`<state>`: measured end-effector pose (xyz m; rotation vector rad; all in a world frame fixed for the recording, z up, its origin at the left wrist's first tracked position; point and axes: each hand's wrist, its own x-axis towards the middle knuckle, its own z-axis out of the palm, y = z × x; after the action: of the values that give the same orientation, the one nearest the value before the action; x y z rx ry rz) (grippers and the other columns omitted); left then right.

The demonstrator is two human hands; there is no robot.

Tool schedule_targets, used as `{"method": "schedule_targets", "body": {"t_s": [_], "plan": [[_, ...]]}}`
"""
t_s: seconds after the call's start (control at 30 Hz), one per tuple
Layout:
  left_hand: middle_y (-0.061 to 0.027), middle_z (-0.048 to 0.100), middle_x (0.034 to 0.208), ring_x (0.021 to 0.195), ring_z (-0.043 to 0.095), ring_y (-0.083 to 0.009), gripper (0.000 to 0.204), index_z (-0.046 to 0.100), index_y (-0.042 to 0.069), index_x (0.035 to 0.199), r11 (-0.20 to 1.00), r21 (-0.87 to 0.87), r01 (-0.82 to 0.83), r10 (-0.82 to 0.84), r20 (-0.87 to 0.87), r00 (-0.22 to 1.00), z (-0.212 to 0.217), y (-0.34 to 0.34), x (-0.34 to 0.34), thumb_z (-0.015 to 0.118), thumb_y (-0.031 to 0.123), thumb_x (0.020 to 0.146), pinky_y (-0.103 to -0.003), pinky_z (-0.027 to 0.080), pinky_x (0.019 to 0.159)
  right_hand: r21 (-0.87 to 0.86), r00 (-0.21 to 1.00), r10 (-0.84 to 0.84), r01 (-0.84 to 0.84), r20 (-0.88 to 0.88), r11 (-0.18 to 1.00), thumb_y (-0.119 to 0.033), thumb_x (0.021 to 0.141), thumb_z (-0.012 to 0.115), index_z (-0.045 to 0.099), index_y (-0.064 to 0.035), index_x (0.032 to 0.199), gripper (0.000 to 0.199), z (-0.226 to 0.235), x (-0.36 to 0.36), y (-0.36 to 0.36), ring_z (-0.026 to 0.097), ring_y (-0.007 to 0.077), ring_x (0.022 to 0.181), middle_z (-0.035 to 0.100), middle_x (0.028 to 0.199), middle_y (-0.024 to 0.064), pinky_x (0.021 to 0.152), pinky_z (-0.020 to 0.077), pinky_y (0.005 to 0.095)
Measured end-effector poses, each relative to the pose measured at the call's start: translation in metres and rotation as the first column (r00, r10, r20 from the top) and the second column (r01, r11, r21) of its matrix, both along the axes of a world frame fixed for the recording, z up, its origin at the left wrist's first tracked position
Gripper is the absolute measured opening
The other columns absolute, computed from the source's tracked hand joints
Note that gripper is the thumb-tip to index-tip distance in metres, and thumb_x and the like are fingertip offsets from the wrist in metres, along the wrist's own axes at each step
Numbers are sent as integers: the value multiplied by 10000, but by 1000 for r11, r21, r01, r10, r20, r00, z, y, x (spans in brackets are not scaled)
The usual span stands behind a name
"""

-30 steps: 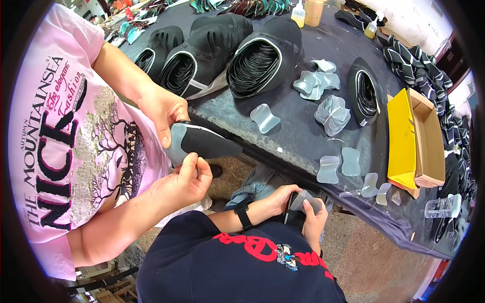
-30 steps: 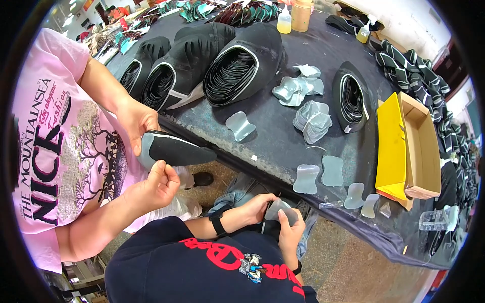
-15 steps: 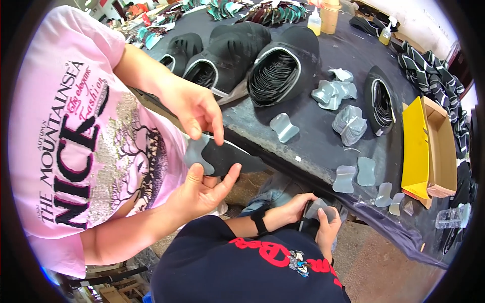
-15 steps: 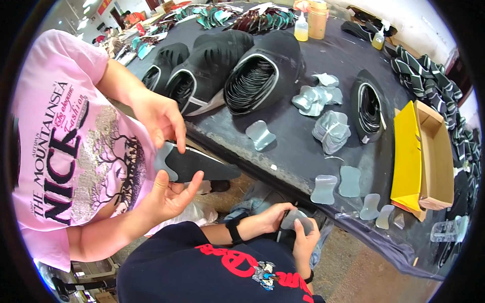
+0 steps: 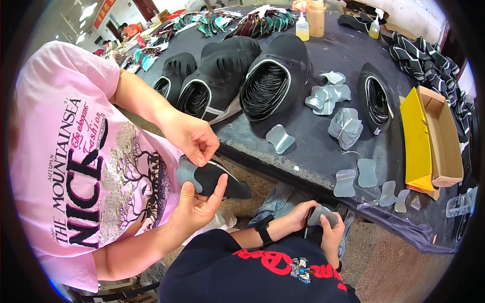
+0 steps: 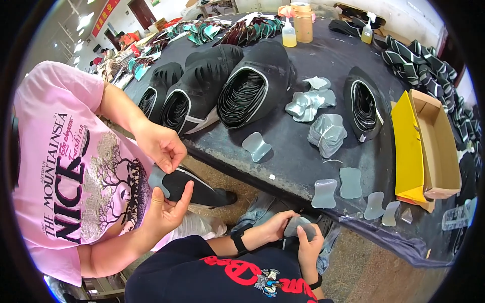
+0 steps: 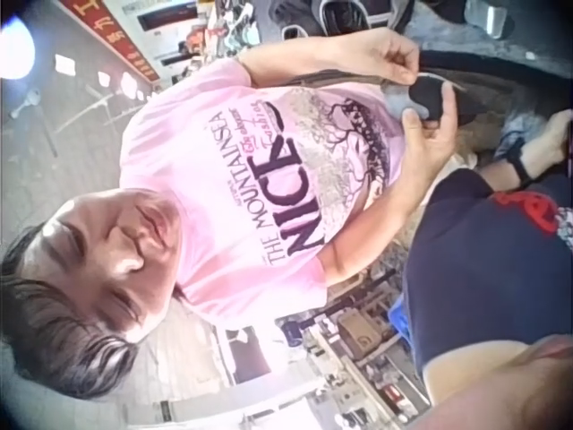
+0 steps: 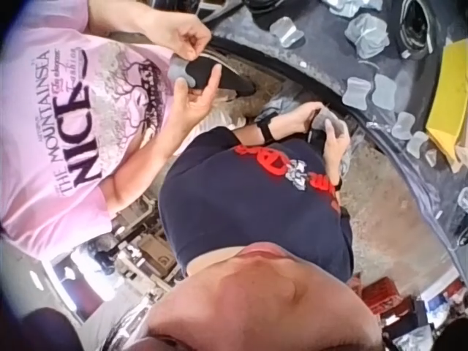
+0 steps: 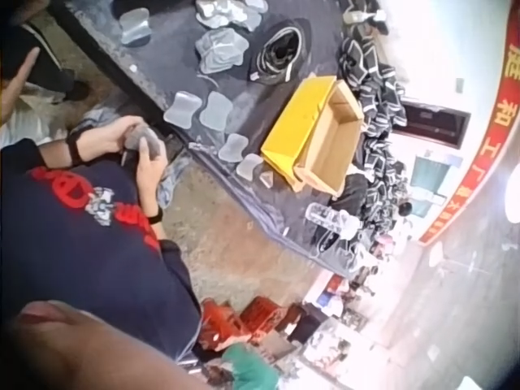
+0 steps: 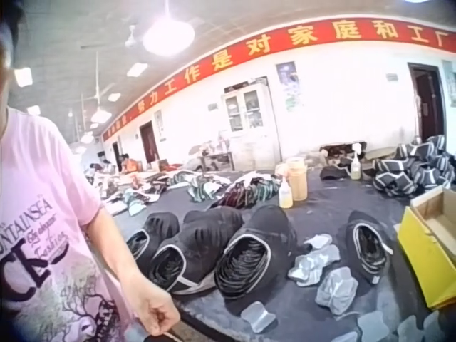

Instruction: The recorder is preparing and inspecting small grey and black shoe components at a manufacturing workbench.

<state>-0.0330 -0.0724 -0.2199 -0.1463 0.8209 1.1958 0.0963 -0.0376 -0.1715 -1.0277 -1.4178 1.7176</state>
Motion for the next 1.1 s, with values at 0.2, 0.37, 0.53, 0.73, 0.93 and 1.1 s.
{"method": "schedule_targets", "body": {"t_s": [0.2, 0.37, 0.53, 0.73, 0.93, 1.1], "plan": [[-45, 638, 874, 804, 591, -148, 256, 609, 50, 913, 1000, -8, -4, 4, -1, 1000, 5, 0, -2, 474, 255, 843, -277, 443, 746, -9, 1000, -3, 3, -16, 1000, -93, 794, 619, 555, -1, 823, 115, 1, -3, -1, 491, 65, 721, 558, 764, 0, 662, 392, 206], [-39, 636, 860, 790, 589, -143, 246, 608, 56, 897, 1000, 0, -7, 7, 3, 1000, 6, 0, -1, 470, 252, 845, -279, 446, 733, -5, 1000, 1, -1, -1, 1000, -96, 793, 621, 555, -1, 823, 120, -1, -2, 0, 493, 66, 723, 559, 767, 4, 664, 393, 208], [-33, 633, 847, 771, 586, -143, 230, 608, 71, 876, 1000, 4, -11, 11, 1, 1000, 7, -1, -2, 471, 252, 844, -282, 447, 718, -16, 1000, 1, -1, 8, 1000, -100, 792, 623, 554, -2, 822, 124, -2, -2, 0, 489, 66, 721, 558, 768, 4, 661, 391, 208], [-36, 615, 781, 730, 582, -149, 199, 602, 72, 832, 998, -54, -30, 31, 6, 1000, 9, 1, -1, 500, 241, 811, -281, 461, 677, -9, 1000, -8, 8, 11, 1000, -101, 792, 621, 552, 0, 817, 125, -1, -3, -1, 484, 64, 719, 557, 768, 1, 658, 389, 207], [-32, 611, 761, 699, 579, -152, 186, 601, 82, 808, 998, -32, -63, 64, 24, 998, 2, 1, 0, 503, 240, 804, -281, 465, 652, -10, 1000, -13, 13, 10, 1000, -100, 795, 616, 551, 4, 808, 123, -2, -4, -1, 478, 62, 708, 551, 754, -2, 653, 387, 205], [-46, 622, 876, 811, 580, -156, 227, 595, 61, 896, 1000, -12, -15, 15, 10, 1000, -5, 1, -2, 479, 246, 835, -289, 443, 749, -28, 1000, -16, 15, -23, 999, -109, 797, 621, 551, 1, 805, 131, -3, -5, -1, 478, 56, 700, 551, 747, -7, 641, 384, 201]]}}
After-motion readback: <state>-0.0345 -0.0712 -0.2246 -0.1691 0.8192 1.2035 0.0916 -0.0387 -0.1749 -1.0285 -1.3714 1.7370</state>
